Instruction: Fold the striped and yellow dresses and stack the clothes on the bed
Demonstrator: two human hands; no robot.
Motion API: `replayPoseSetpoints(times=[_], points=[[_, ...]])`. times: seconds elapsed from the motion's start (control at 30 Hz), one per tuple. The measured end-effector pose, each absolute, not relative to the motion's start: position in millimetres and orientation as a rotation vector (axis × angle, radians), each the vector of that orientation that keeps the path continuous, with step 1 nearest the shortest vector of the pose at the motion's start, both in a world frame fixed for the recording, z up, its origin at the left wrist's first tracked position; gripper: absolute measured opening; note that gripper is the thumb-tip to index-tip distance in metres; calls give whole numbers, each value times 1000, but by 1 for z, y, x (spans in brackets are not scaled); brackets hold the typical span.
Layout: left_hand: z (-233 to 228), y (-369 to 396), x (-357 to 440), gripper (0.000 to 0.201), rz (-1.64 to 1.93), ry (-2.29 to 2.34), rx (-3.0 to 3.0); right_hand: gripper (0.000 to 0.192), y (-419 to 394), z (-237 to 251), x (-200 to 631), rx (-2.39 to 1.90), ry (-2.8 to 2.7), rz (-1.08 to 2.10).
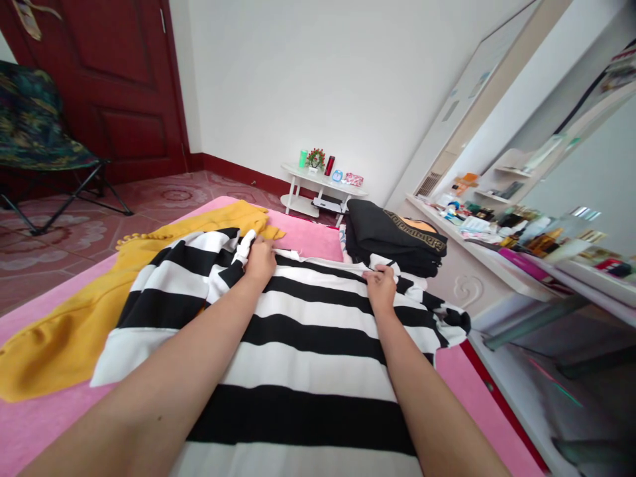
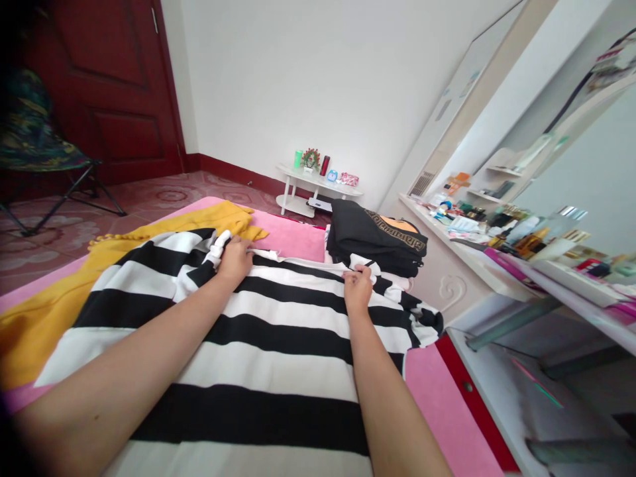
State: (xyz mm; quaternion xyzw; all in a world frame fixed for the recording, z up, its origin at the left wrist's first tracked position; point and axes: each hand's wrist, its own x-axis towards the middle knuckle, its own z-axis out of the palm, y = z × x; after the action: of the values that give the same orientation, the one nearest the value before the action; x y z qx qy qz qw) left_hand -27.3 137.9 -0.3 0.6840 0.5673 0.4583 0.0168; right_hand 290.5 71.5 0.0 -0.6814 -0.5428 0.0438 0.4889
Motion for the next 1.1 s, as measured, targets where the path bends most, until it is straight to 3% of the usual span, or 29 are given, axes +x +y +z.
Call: replayPoseSetpoints(times=[0.13, 0.23, 0.4, 0.6, 0.77, 0.9, 1.1], points=[[12, 116, -17, 30, 1375, 1538, 2353, 21, 61, 0, 280, -1572, -1571, 32], [16, 98, -7, 35, 1034, 1142, 2616, 24, 56, 8, 268, -1519, -1901, 1], [0, 106, -9, 58, 563, 1491, 2524, 41, 61, 7, 254, -1771, -2234, -84], [0, 99, -12, 51, 731, 1597, 2503, 53, 53, 1, 237, -2017, -2210, 34], [-1, 53, -41, 56, 773, 1414, 2638, 53, 9, 8, 252, -1989, -2282, 119], [-10, 18, -88, 55, 616, 1317, 2812, 48, -38, 11, 311, -1825, -2321, -44], [5, -35, -124, 43, 528, 1412, 2898, 42, -80, 38, 352, -2156, -2287, -231]])
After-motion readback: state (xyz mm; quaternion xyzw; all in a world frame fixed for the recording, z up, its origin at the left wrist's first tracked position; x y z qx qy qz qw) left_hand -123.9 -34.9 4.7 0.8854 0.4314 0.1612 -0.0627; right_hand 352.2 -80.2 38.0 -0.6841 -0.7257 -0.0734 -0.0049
